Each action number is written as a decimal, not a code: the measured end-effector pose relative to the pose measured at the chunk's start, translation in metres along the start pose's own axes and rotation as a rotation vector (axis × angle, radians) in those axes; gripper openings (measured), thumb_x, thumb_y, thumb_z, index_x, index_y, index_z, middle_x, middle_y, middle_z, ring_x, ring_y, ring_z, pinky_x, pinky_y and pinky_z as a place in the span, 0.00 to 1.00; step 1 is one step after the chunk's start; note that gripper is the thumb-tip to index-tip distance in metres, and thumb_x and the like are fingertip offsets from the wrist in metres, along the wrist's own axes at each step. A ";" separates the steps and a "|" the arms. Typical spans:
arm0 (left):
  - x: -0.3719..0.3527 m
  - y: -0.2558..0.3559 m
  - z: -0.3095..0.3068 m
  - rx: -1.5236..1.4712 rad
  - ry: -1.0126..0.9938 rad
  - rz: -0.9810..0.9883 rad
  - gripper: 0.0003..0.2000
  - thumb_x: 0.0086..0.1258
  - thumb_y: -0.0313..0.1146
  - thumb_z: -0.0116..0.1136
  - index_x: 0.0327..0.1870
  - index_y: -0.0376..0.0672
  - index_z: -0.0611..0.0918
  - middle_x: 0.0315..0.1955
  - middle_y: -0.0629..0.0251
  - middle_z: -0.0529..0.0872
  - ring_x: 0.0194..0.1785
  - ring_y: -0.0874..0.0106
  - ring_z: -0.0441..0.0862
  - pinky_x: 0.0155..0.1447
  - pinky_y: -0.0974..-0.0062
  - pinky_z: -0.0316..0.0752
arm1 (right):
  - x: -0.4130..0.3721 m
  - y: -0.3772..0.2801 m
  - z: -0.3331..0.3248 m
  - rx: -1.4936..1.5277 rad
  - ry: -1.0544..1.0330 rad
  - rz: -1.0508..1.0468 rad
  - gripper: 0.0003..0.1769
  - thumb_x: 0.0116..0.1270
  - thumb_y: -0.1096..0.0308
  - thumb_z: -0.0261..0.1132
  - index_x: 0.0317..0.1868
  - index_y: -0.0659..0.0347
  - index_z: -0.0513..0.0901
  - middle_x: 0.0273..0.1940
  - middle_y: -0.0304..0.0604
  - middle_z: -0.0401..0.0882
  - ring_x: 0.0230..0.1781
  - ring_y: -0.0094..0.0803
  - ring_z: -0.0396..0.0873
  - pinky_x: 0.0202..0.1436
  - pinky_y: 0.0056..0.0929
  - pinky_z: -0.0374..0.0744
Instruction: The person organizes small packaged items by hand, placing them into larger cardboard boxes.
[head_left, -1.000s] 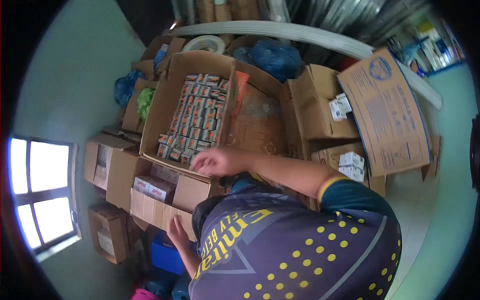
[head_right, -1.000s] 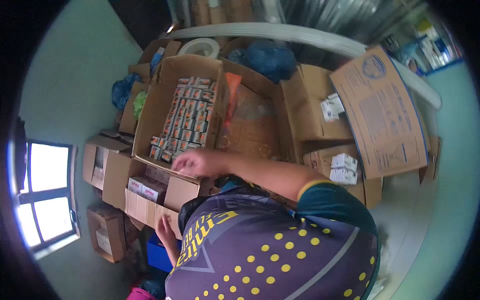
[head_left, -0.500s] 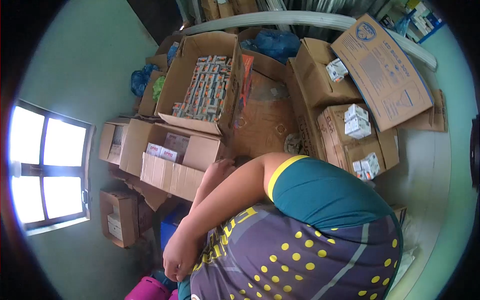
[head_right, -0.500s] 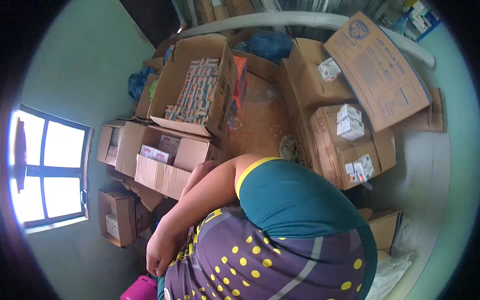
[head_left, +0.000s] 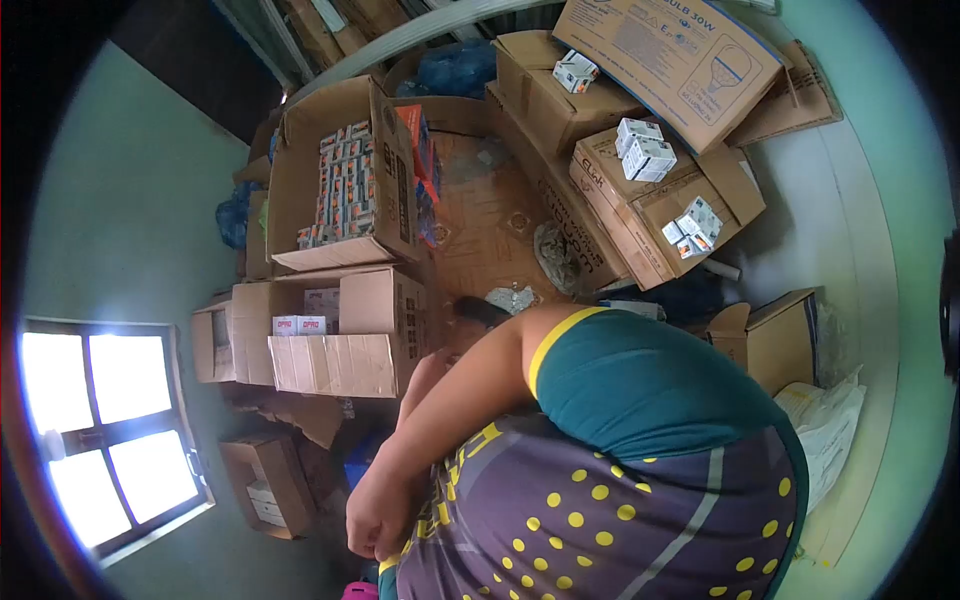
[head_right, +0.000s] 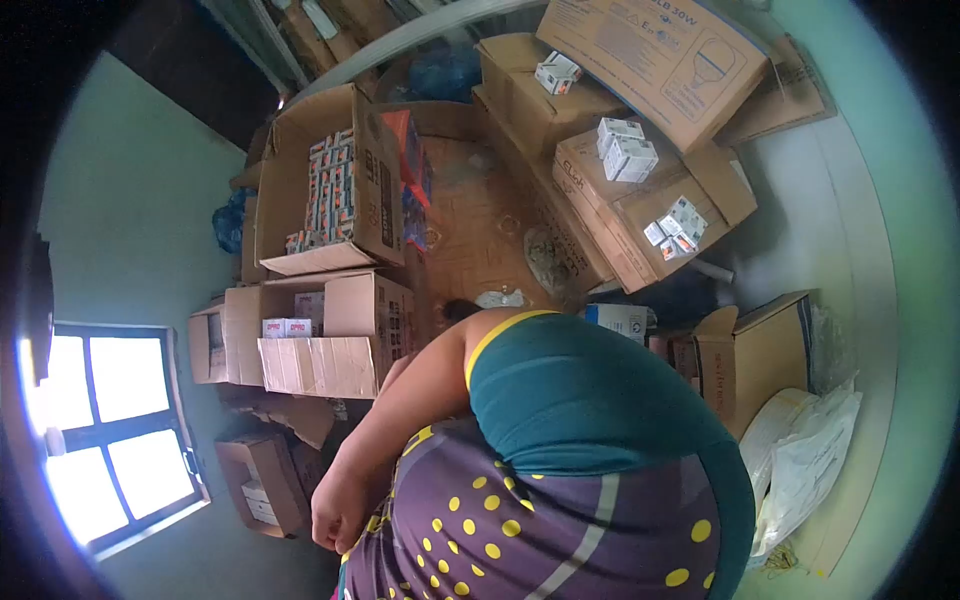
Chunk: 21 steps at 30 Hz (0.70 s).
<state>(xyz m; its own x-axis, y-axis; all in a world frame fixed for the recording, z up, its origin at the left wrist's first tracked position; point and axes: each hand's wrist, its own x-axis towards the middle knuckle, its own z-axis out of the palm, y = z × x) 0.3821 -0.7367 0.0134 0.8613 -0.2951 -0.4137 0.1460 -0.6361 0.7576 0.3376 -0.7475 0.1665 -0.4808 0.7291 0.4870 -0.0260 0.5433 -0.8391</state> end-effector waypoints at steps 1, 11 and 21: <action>0.002 0.010 -0.003 0.049 -0.018 -0.010 0.14 0.70 0.36 0.65 0.49 0.34 0.88 0.44 0.44 0.90 0.52 0.47 0.88 0.53 0.58 0.83 | -0.005 0.001 -0.002 -0.012 0.005 0.017 0.18 0.76 0.56 0.64 0.44 0.64 0.86 0.41 0.54 0.87 0.42 0.51 0.84 0.46 0.47 0.80; 0.073 -0.088 -0.003 -0.329 0.286 -0.034 0.16 0.74 0.38 0.61 0.53 0.35 0.87 0.43 0.48 0.91 0.48 0.57 0.90 0.54 0.63 0.83 | -0.249 -0.011 -0.094 -0.091 0.745 0.514 0.16 0.69 0.55 0.71 0.37 0.61 0.85 0.35 0.49 0.87 0.37 0.43 0.86 0.42 0.43 0.80; 0.223 -0.028 -0.077 -0.528 0.492 -0.016 0.11 0.81 0.33 0.59 0.57 0.40 0.85 0.44 0.67 0.89 0.48 0.76 0.86 0.49 0.76 0.81 | -0.670 -0.178 -0.079 -1.244 1.273 1.372 0.10 0.68 0.63 0.70 0.39 0.61 0.87 0.52 0.48 0.87 0.48 0.47 0.85 0.51 0.44 0.81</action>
<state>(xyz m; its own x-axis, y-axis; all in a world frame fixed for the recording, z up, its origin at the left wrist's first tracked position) 0.6075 -0.7293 -0.0612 0.9582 0.1461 -0.2459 0.2693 -0.1714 0.9477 0.7337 -1.2998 0.0088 0.9309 0.3013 0.2064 0.3626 -0.8297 -0.4244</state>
